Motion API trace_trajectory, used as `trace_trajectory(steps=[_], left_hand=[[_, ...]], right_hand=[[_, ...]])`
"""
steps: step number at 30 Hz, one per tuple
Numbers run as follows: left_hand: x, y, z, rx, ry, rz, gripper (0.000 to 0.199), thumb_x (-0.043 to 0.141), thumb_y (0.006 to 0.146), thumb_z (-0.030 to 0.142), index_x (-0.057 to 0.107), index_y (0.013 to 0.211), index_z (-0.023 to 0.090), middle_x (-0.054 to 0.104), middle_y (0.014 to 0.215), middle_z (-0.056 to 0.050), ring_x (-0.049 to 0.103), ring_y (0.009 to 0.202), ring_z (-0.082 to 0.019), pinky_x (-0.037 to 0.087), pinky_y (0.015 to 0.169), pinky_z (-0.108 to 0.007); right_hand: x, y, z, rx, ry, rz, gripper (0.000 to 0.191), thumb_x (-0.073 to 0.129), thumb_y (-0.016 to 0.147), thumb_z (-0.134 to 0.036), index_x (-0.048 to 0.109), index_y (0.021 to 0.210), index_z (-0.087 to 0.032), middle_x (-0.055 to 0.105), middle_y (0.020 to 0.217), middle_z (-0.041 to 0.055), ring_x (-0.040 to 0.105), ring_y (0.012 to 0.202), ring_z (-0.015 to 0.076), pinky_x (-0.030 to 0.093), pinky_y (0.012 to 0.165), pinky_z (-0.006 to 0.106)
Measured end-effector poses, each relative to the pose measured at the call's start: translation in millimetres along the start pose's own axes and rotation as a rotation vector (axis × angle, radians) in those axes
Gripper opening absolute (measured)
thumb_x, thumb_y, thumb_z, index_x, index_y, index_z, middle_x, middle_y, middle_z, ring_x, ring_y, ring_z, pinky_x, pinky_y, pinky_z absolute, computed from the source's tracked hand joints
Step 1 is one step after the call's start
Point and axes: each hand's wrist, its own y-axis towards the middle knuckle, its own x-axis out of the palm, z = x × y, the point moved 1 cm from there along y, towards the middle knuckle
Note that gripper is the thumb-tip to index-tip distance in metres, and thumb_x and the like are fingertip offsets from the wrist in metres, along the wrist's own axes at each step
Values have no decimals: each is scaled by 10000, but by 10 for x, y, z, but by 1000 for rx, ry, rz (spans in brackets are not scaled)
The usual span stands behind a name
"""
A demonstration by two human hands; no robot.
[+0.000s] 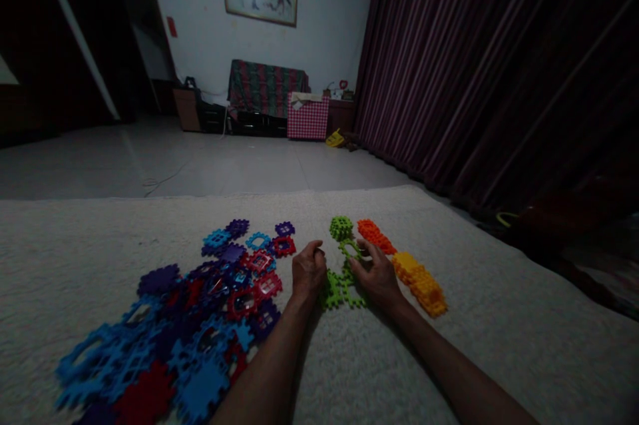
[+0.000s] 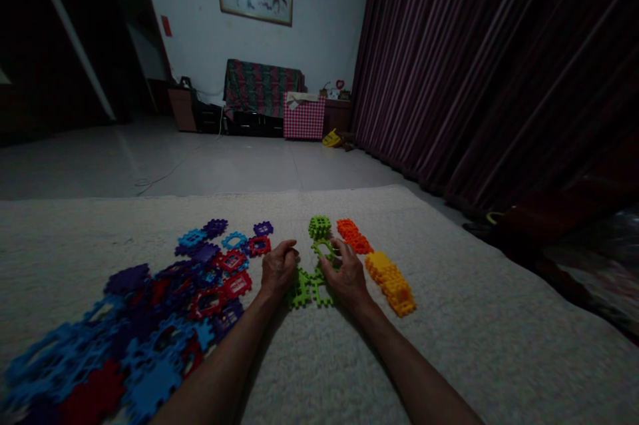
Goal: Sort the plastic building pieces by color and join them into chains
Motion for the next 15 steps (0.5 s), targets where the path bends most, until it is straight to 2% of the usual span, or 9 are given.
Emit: trace_trajectory(steps=[5, 10, 15], left_hand=[[7, 10, -13, 30, 19, 18, 358, 466, 815, 147, 732, 1054, 131, 734, 730, -49, 682, 669, -147, 519, 690, -244], [17, 11, -30, 43, 26, 17, 362, 461, 822, 156, 729, 1063, 128, 737, 736, -52, 678, 661, -148, 519, 678, -247], [19, 7, -30, 34, 29, 32, 353, 469, 812, 149, 733, 1046, 145, 740, 746, -49, 685, 674, -146, 524, 692, -245]], right_hand=[[77, 173, 97, 54, -7, 45, 464, 601, 772, -465, 621, 1128, -167, 669, 1125, 159, 668, 948, 257, 593, 784, 414], [135, 406, 162, -19, -104, 154, 420, 595, 771, -441, 628, 1085, -163, 679, 1086, 161, 634, 1020, 285, 530, 897, 474], [230, 523, 193, 4, -82, 205, 443, 594, 773, -458, 616, 1103, -164, 679, 1065, 150, 637, 971, 265, 539, 855, 441]])
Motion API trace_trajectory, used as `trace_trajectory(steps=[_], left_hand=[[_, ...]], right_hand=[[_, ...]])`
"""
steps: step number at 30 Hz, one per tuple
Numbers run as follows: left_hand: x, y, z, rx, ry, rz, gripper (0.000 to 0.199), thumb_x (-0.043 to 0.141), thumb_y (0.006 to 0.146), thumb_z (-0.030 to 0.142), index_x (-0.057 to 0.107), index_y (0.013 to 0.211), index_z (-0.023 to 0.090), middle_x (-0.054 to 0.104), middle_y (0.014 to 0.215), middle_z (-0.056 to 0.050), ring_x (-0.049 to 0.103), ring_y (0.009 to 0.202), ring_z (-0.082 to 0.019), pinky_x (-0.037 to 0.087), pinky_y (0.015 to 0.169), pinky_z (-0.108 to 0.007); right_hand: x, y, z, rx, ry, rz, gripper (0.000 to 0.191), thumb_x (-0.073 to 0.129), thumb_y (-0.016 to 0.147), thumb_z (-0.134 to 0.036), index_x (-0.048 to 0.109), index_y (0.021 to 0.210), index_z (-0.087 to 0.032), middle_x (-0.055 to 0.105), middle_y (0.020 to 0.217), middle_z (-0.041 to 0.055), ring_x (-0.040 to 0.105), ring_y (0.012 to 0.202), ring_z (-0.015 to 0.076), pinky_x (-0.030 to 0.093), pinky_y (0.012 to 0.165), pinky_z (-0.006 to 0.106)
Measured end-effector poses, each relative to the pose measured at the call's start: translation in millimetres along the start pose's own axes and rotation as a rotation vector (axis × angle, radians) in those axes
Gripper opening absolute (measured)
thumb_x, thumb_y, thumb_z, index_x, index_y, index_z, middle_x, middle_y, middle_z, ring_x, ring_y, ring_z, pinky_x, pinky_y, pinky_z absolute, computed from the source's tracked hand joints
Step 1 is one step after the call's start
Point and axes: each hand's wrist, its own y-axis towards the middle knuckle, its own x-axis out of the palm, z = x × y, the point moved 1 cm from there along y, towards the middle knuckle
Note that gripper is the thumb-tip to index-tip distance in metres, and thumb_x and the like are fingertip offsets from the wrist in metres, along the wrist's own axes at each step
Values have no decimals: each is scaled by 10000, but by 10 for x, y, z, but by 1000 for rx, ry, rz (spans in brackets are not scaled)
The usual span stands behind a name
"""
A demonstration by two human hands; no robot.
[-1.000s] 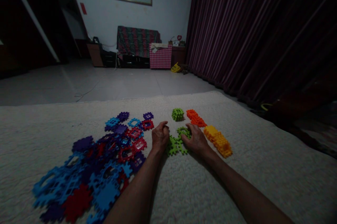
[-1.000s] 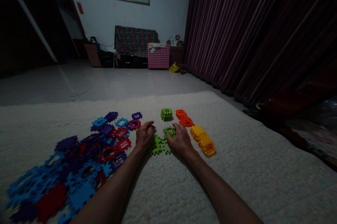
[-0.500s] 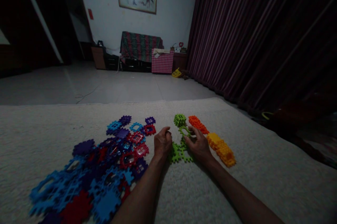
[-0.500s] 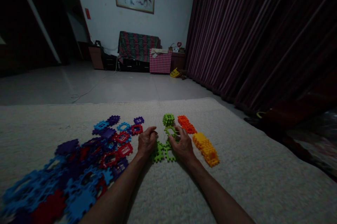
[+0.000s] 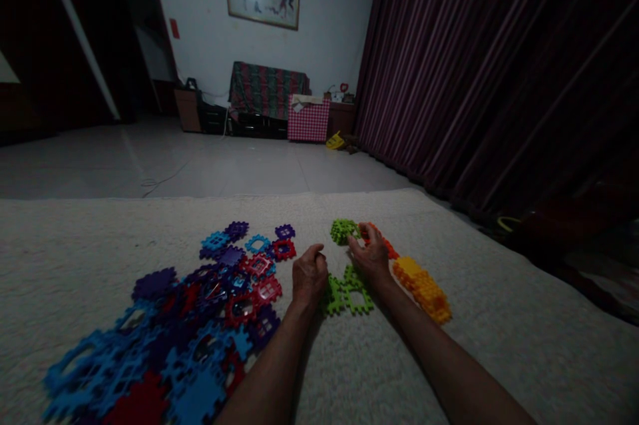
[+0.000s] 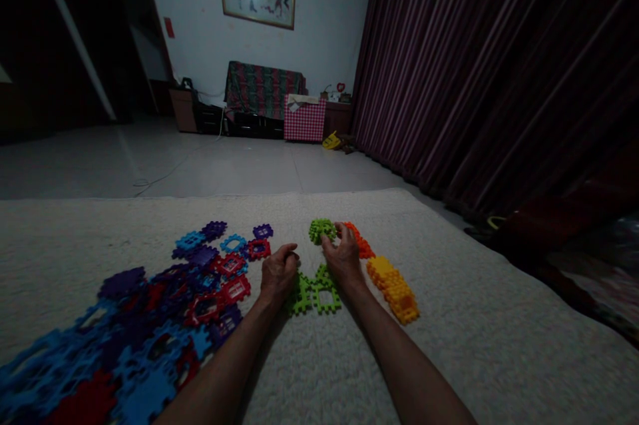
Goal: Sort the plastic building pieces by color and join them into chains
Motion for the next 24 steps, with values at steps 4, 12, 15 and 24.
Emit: trace_trajectory(steps=[4, 12, 15, 24], left_hand=[[5, 0, -9, 14, 3, -10, 361, 461, 818, 161, 728, 1061, 144, 741, 753, -53, 691, 693, -153, 523, 700, -251], [-2, -1, 7, -24, -5, -23, 359, 482, 808, 171, 727, 1070, 152, 757, 793, -52, 689, 716, -153, 514, 732, -252], [2, 2, 4, -22, 4, -27, 359, 484, 810, 173, 725, 1074, 153, 758, 795, -53, 689, 716, -154, 519, 733, -256], [-1, 10, 5, -21, 1, -9, 345, 501, 795, 153, 741, 1044, 160, 758, 794, -59, 703, 721, -163, 536, 728, -262]], right_hand=[[54, -74, 46, 78, 80, -29, 514, 572, 764, -471, 583, 1163, -147, 659, 1119, 169, 646, 959, 258, 567, 774, 412], [59, -143, 65, 121, 133, -9, 498, 593, 761, -474, 567, 1151, -166, 639, 1146, 173, 647, 991, 257, 569, 796, 411], [52, -143, 60, 126, 127, -8, 501, 610, 756, -468, 562, 1159, -174, 633, 1151, 166, 663, 940, 244, 575, 763, 390], [55, -168, 93, 94, 20, -37, 520, 634, 730, -446, 570, 1173, -181, 606, 1106, 137, 652, 904, 233, 583, 773, 397]])
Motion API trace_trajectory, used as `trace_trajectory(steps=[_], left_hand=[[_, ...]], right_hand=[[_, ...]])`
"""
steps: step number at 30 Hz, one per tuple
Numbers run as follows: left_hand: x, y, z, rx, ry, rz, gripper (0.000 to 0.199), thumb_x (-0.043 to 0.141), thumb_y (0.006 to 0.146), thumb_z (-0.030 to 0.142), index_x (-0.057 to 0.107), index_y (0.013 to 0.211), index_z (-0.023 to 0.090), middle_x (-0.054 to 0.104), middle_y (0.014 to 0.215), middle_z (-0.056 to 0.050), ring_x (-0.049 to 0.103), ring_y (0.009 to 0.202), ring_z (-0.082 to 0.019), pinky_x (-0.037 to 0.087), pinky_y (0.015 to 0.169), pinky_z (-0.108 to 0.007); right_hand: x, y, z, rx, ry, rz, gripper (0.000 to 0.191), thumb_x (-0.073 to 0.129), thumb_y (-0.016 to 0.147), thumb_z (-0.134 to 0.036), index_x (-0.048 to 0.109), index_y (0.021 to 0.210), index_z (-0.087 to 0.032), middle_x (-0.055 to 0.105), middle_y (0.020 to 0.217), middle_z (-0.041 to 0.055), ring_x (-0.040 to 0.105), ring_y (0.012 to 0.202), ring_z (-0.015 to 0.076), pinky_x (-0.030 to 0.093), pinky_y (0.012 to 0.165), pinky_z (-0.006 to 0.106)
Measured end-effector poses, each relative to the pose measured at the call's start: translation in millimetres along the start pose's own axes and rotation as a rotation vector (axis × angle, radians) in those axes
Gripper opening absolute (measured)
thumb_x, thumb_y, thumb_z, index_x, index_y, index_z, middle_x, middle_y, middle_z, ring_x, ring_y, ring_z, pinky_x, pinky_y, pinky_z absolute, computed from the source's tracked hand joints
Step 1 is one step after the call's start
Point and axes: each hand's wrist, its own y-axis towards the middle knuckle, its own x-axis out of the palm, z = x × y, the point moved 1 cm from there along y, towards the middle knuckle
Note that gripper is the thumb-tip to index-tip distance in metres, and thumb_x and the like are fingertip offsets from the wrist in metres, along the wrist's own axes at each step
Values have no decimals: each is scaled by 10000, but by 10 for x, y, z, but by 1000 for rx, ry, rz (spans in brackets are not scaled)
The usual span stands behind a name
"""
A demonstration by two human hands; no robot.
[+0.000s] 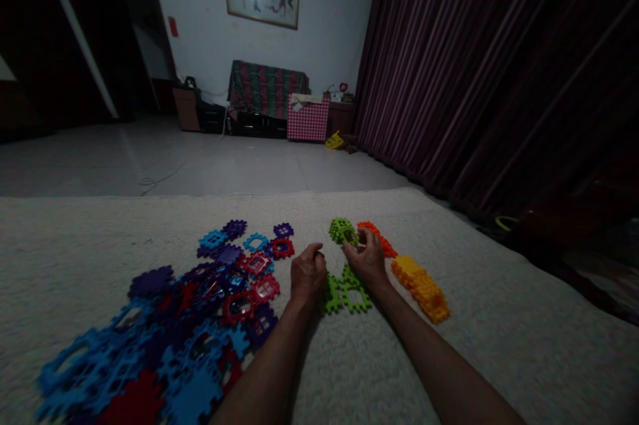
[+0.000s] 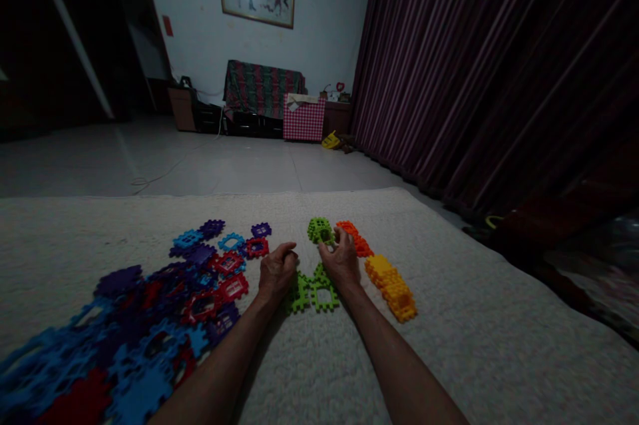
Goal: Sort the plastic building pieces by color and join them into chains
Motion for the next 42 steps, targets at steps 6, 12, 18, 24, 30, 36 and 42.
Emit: trace_trajectory(steps=[6, 12, 18, 24, 30, 36, 42], left_hand=[[5, 0, -7, 3, -25, -7, 342, 504, 796, 158, 739, 1044, 159, 751, 767, -49, 693, 689, -154, 532, 697, -247], [8, -11, -5, 17, -8, -19, 360, 480, 810, 156, 729, 1070, 147, 753, 781, -58, 693, 715, -155, 522, 722, -250], [-6, -10, 12, -3, 37, -18, 352, 488, 815, 159, 731, 1069, 157, 751, 781, -47, 693, 725, -146, 513, 735, -237], [-13, 1, 7, -2, 22, -32, 369, 462, 820, 136, 725, 1079, 141, 755, 798, -57, 696, 735, -147, 518, 746, -243], [-16, -10, 29, -10, -3, -26, 380, 450, 819, 136, 726, 1081, 137, 757, 810, -58, 699, 733, -144, 522, 735, -236], [-17, -5, 24, -27, 15, -27, 371, 473, 812, 159, 728, 1081, 147, 766, 845, -69, 703, 770, -158, 520, 747, -245], [-15, -2, 14, -30, 12, -52, 380, 462, 817, 168, 721, 1094, 141, 764, 847, -76, 702, 755, -158, 513, 711, -239]], right_hand=[[4, 6, -6, -13, -91, -19, 533, 649, 704, -398, 565, 1181, -174, 593, 1085, 136, 625, 892, 247, 568, 772, 408], [4, 3, -23, -34, -168, -30, 564, 639, 708, -381, 556, 1205, -128, 583, 1094, 162, 592, 954, 280, 532, 864, 456], [-10, -7, -60, 2, -167, -51, 572, 636, 709, -400, 562, 1206, -129, 585, 1110, 157, 604, 935, 272, 524, 857, 442], [-194, -7, -229, -48, -170, -74, 350, 542, 767, -336, 644, 1040, -143, 635, 978, 125, 603, 887, 246, 505, 848, 400], [-484, -275, -415, 45, -468, -401, 466, 615, 773, -480, 650, 1089, -139, 641, 1023, 145, 627, 903, 264, 485, 815, 369], [-512, -406, -648, 38, -629, -511, 508, 597, 809, -512, 614, 1144, -130, 625, 1079, 183, 623, 1004, 309, 466, 835, 379], [-495, -356, -561, 48, -563, -490, 422, 627, 761, -382, 634, 1111, -146, 638, 1049, 165, 637, 946, 282, 482, 802, 358]])
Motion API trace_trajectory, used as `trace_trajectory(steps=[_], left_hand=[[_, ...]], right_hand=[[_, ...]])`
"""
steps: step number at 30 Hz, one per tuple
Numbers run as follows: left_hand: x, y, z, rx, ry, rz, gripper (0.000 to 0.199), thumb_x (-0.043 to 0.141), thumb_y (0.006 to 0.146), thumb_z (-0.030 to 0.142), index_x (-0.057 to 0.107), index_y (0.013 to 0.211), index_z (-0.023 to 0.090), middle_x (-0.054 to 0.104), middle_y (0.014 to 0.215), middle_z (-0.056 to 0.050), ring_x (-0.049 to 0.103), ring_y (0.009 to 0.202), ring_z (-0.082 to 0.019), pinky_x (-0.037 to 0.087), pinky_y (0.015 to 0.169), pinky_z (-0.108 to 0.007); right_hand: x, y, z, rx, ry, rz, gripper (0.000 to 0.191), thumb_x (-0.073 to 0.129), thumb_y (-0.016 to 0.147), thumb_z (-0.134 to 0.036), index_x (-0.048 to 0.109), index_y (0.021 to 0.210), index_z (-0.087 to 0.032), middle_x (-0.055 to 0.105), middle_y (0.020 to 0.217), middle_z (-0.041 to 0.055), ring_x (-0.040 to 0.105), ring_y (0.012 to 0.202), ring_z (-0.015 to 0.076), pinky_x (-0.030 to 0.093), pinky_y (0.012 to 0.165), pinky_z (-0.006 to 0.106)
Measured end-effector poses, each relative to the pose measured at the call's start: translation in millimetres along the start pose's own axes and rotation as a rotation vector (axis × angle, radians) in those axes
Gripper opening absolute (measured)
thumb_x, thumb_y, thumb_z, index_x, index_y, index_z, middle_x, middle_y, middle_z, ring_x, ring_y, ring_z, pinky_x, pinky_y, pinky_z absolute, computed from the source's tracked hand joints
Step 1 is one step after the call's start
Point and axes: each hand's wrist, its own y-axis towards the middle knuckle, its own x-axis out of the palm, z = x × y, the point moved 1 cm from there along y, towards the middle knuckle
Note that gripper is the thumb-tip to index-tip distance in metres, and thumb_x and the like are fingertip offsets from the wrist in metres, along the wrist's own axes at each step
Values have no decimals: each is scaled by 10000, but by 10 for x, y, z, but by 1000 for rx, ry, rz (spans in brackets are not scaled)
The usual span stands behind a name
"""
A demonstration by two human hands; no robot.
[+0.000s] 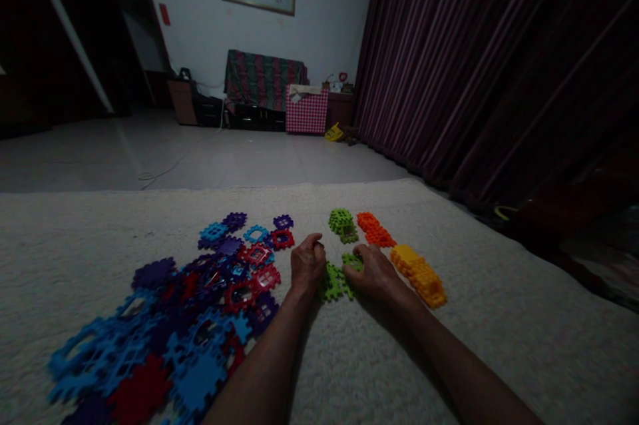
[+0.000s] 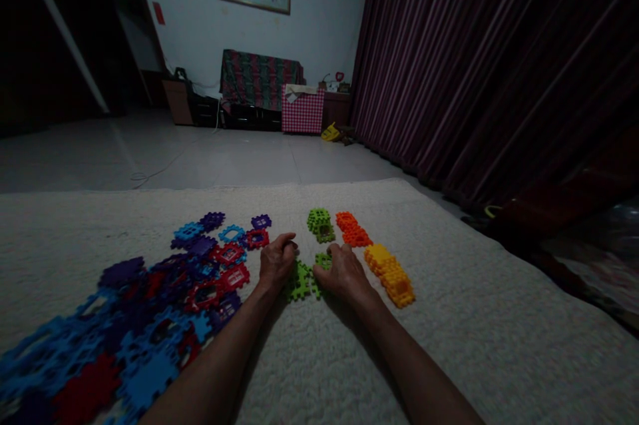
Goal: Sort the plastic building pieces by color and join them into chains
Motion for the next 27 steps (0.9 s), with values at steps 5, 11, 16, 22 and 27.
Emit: trace_trajectory(steps=[5, 11, 16, 22, 27], left_hand=[[-4, -2, 21, -13, 21, -3, 390, 453, 818, 153, 717, 1105, 127, 764, 841, -88, 701, 749, -165, 514, 712, -250], [-2, -3, 19, 21, 32, 23, 368, 470, 818, 145, 727, 1081, 140, 761, 815, -72, 698, 726, -154, 518, 727, -247], [-7, -1, 23, 20, 24, 16, 363, 475, 816, 149, 724, 1080, 148, 761, 817, -60, 705, 743, -153, 523, 730, -241], [-21, -10, 31, 17, 34, 5, 364, 472, 819, 156, 723, 1084, 150, 761, 824, -68, 708, 763, -159, 521, 731, -243], [-13, -10, 36, 7, 13, 14, 361, 475, 816, 147, 724, 1077, 146, 759, 819, -59, 706, 757, -155, 528, 737, -243]], right_hand=[[97, 133, 115, -46, 181, 171, 480, 625, 717, -304, 604, 1168, -143, 629, 1062, 140, 623, 980, 271, 508, 860, 382], [229, 361, 149, -248, 259, 452, 570, 594, 732, -236, 505, 1283, -120, 554, 1182, 174, 541, 1136, 298, 480, 991, 462], [357, 447, 202, -304, 251, 502, 547, 602, 768, -258, 495, 1286, -121, 559, 1174, 179, 529, 1141, 312, 475, 996, 505], [352, 457, 184, -269, 281, 454, 550, 590, 780, -261, 485, 1298, -109, 547, 1201, 189, 519, 1169, 302, 475, 995, 483], [337, 442, 167, -234, 279, 418, 564, 602, 777, -269, 478, 1306, -118, 538, 1219, 181, 507, 1196, 298, 449, 1027, 482]])
